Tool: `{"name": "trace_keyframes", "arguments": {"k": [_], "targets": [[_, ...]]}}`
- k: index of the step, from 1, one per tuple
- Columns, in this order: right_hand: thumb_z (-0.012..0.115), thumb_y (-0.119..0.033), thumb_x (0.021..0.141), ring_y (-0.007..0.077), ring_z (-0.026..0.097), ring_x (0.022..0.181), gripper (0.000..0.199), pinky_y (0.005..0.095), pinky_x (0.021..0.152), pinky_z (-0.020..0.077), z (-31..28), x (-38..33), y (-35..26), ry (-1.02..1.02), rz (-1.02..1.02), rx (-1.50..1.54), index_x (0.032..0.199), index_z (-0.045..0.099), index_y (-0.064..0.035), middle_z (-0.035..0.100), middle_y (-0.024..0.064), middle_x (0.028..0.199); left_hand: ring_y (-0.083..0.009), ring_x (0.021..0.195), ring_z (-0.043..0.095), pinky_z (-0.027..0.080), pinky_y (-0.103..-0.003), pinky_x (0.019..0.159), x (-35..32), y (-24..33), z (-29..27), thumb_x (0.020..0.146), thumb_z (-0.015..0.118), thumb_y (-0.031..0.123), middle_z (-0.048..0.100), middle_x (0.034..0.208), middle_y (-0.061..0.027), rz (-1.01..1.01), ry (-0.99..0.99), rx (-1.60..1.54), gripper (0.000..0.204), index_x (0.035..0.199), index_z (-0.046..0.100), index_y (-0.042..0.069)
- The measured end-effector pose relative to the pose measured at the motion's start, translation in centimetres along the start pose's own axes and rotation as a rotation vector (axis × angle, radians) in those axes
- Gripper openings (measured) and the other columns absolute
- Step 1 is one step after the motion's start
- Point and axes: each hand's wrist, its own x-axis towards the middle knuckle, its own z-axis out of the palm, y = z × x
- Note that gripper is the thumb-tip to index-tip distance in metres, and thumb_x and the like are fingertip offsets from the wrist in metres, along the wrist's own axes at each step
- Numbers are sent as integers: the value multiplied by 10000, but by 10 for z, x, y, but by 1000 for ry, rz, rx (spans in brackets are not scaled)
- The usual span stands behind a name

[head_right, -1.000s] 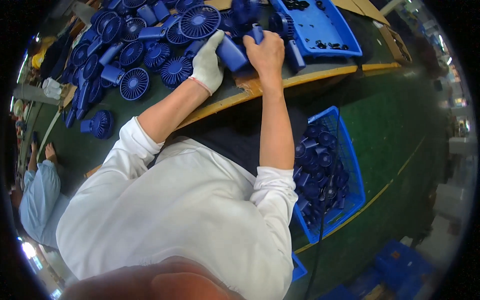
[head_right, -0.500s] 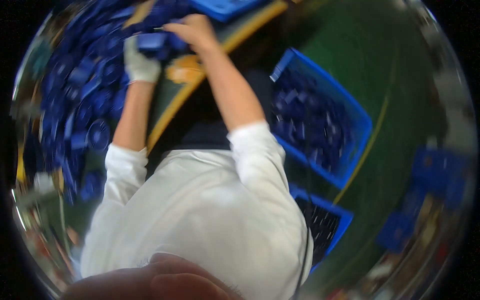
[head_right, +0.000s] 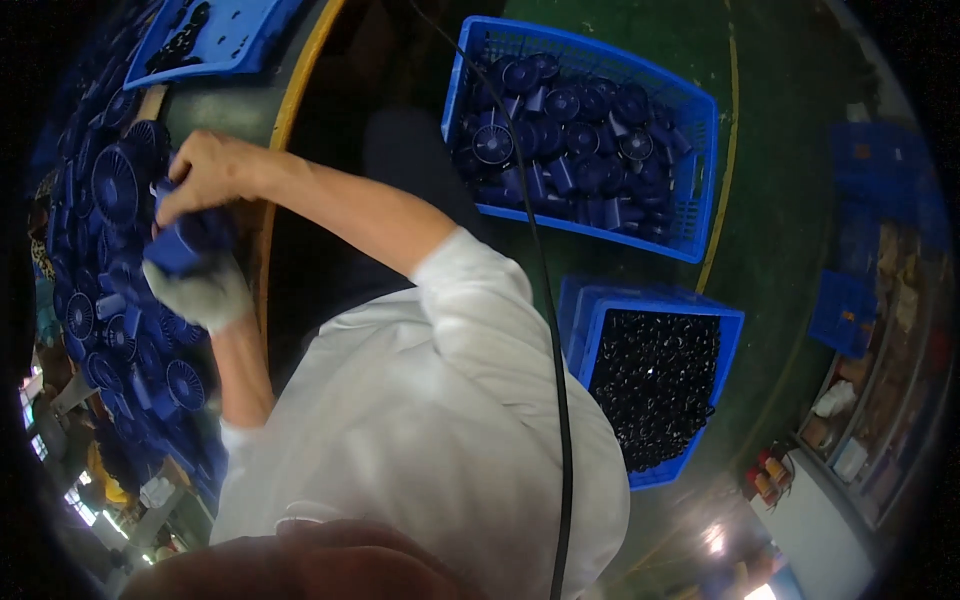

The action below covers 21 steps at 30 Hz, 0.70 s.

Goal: The person assembles portable fans by hand, picking up a fan body and a black clip, fitting the clip onto the fan, and placing the assembled unit into a blue crate. They repeat this process, occasionally moving fans on the table to reach others.

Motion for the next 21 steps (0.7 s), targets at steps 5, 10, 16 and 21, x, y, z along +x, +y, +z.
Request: {"name": "trace_keyframes", "arguments": {"k": [5, 10, 16, 21], "targets": [[806, -314, 614, 369, 554, 1058, 490, 402, 915, 454, -26, -138, 4, 149, -116, -13, 949, 691, 24, 526, 217, 1148, -281, 1309, 425, 337, -452, 1099, -105, 5, -15, 933, 458, 545, 408, 1444, -103, -358, -309, 129, 706, 1476, 294, 124], [811, -227, 628, 316, 523, 1176, 463, 366, 977, 414, -46, -230, 0, 375, 137, 52, 966, 695, 68, 484, 200, 1302, -243, 1175, 510, 417, -396, 1019, -122, -14, 7, 868, 593, 542, 482, 1308, -132, -737, -504, 306, 735, 1355, 408, 24], [761, -233, 709, 256, 537, 1140, 360, 376, 988, 406, -59, -292, 27, 681, 283, 281, 979, 724, 1, 612, 169, 1164, -168, 988, 564, 453, -322, 913, -139, -65, 56, 947, 532, 322, 558, 1127, -90, -1117, -441, 406, 434, 1241, 513, 3], [749, -182, 727, 127, 607, 761, 354, 283, 688, 499, -79, -352, 82, 1079, 519, 525, 1006, 668, 20, 663, 61, 914, -145, 871, 559, 451, -301, 804, -160, -124, 117, 883, 624, 443, 622, 962, -64, -1088, -487, 861, 508, 1127, 612, -2]]}}
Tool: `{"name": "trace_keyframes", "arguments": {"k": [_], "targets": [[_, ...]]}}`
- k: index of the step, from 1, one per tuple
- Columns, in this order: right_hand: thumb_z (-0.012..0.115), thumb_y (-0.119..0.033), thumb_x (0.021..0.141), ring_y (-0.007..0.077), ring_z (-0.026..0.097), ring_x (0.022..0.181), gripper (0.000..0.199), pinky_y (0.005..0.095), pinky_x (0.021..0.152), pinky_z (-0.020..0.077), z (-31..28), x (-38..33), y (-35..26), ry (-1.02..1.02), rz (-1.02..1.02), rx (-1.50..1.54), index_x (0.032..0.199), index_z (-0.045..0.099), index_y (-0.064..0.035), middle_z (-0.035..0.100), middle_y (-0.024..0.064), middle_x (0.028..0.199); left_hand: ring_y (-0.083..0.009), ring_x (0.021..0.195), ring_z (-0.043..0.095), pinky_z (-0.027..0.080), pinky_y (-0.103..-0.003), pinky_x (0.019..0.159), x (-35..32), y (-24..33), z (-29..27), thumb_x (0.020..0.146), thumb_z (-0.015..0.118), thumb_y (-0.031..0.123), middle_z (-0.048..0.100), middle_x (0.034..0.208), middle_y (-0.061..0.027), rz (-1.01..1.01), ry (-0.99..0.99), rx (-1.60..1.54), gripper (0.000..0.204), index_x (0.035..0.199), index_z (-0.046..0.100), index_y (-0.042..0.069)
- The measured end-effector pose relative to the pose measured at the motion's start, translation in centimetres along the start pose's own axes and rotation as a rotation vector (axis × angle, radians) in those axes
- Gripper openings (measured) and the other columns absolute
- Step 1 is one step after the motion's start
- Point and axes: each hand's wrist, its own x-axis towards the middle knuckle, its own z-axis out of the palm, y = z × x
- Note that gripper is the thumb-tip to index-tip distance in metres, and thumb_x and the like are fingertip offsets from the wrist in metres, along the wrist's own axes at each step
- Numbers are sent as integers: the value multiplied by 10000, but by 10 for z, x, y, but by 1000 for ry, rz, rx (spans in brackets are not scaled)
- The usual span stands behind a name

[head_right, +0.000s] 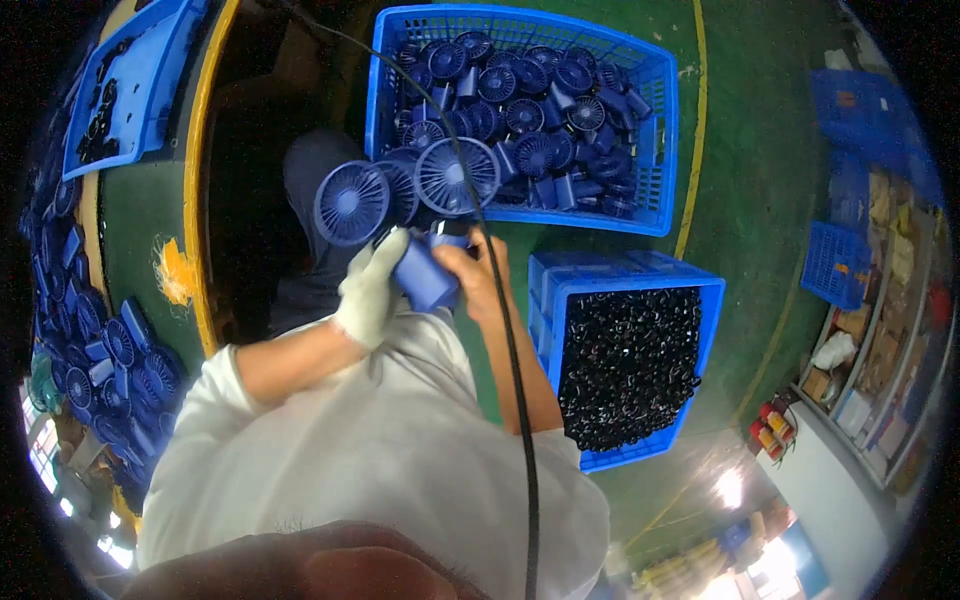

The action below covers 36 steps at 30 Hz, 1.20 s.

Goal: The person assembles portable fans by hand, picking up a fan body and a black clip, fitting the clip onto the fan, and placing the assembled unit into a blue crate. They repeat this process, occasionally moving fans on the table to reach others.

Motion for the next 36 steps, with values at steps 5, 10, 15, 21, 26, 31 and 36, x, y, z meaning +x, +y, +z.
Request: {"name": "trace_keyframes", "arguments": {"k": [5, 10, 15, 21, 26, 31, 36], "targets": [[700, -101, 782, 158, 630, 752, 219, 305, 709, 522, -56, 57, 6, 251, -1, 54, 970, 676, 9, 672, 74, 906, -116, 807, 563, 455, -290, 750, 125, -50, 60, 928, 620, 308, 615, 902, 1, -21, -276, -160, 233, 1029, 632, 99], [680, -137, 833, 145, 628, 796, 189, 297, 738, 515, -107, 118, 4, 321, -138, 106, 975, 661, -13, 670, 53, 922, -203, 888, 621, 479, -337, 783, 202, -31, 105, 927, 553, 464, 659, 931, -117, 419, -398, 473, 512, 1058, 618, -26], [668, -178, 849, 129, 591, 718, 157, 278, 632, 471, -220, 171, 6, 430, -170, -33, 935, 658, -47, 656, 31, 861, -326, 1096, 592, 451, -385, 926, 188, -7, 143, 934, 516, 458, 632, 1136, -191, 704, -702, 756, 478, 1156, 628, 49], [781, -232, 722, 218, 642, 851, 552, 347, 725, 513, -283, 208, -12, 812, -126, -594, 1201, 640, 3, 685, 106, 1013, -270, 1138, 594, 439, -342, 971, 153, 1, 108, 909, 575, 452, 636, 1194, -172, 471, -767, 629, 529, 1228, 596, 31], [684, -215, 734, 380, 621, 862, 310, 435, 816, 486, -261, 182, -18, 884, -202, -1189, 900, 674, 47, 666, 214, 945, -227, 1053, 628, 467, -316, 922, 139, -9, 62, 890, 610, 378, 670, 1105, -131, 310, -638, 427, 483, 1210, 602, 17], [672, -130, 760, 378, 572, 982, 226, 451, 874, 452, -123, 179, 41, 361, -833, -1396, 931, 636, 15, 618, 202, 1035, -220, 1031, 638, 478, -319, 899, 125, -33, 0, 886, 616, 342, 678, 1086, -124, 369, -545, 256, 426, 1176, 617, 30], [672, -31, 794, 331, 635, 913, 135, 405, 843, 515, 17, 160, 57, 87, -1064, -1154, 919, 680, 17, 671, 179, 988, -244, 1038, 636, 494, -341, 905, 50, -14, -78, 843, 673, 217, 656, 1109, -126, 467, -423, 309, 335, 1117, 650, 25]]}}
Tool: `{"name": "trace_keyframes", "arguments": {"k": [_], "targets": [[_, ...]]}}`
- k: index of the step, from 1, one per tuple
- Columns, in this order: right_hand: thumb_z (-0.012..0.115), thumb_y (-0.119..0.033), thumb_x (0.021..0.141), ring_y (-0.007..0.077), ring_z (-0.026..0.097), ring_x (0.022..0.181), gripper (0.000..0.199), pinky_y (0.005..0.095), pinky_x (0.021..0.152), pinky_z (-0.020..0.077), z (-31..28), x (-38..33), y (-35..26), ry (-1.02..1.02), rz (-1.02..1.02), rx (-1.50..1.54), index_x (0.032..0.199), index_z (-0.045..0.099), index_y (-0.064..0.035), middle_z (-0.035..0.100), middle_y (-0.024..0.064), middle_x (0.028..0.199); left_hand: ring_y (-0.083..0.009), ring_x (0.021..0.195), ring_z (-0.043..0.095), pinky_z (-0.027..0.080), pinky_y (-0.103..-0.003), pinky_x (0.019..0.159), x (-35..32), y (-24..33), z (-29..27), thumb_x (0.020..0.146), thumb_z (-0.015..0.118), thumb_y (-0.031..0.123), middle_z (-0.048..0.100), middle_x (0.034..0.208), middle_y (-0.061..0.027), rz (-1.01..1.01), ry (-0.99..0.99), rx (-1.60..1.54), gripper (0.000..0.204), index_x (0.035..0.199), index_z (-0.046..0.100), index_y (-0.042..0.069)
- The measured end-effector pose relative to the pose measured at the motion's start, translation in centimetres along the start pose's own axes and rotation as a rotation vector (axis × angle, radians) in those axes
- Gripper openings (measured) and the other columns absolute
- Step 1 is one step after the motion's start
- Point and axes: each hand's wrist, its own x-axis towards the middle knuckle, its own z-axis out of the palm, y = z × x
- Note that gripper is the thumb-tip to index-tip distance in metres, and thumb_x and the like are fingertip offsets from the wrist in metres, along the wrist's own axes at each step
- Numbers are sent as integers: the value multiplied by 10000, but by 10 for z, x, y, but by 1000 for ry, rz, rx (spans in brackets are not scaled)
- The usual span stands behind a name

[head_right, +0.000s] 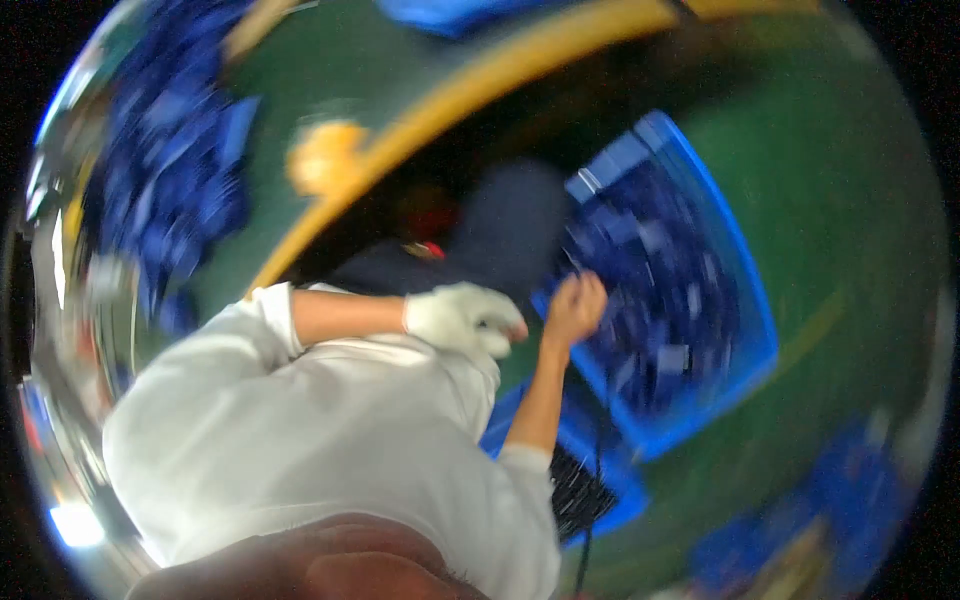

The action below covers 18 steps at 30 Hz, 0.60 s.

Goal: The person assembles portable fans by hand, picking up a fan body and a black clip, fitting the clip onto the fan, and placing the assembled unit into a blue crate. They repeat this process, occasionally moving fans on the table to reach others.

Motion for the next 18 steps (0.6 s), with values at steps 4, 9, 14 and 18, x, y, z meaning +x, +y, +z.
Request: {"name": "trace_keyframes", "arguments": {"k": [4, 9, 14, 18], "targets": [[629, 45, 837, 303, 622, 743, 49, 375, 688, 516, 2, 47, -108, 11, -64, 288, 863, 662, 71, 650, 172, 843, -270, 985, 646, 509, -352, 863, -81, 2, -17, 808, 688, 262, 674, 1060, -135, 282, 400, 155, 364, 1076, 658, 18], [614, 44, 847, 305, 605, 710, 40, 375, 662, 509, 24, 88, -199, -129, -416, 604, 858, 641, 72, 640, 167, 823, -306, 1003, 617, 502, -408, 868, -196, 8, -49, 703, 784, 171, 645, 1049, -106, 518, 1000, 572, 340, 1000, 658, 67], [625, 92, 821, 267, 620, 728, 80, 343, 669, 511, 21, 146, -275, -80, -688, 747, 896, 634, 67, 655, 161, 853, -365, 1187, 521, 398, -466, 1027, -277, 2, -95, 612, 835, 299, 585, 1205, -156, -214, 1613, 1254, 647, 1156, 608, 32], [654, 56, 830, 304, 617, 739, 108, 367, 677, 519, 16, 219, -317, -63, -790, 541, 935, 631, 41, 653, 140, 867, -354, 1296, 431, 288, -487, 1123, -266, -4, -128, 606, 827, 392, 536, 1295, -160, -364, 1434, 1309, 782, 1246, 560, 29]]}}
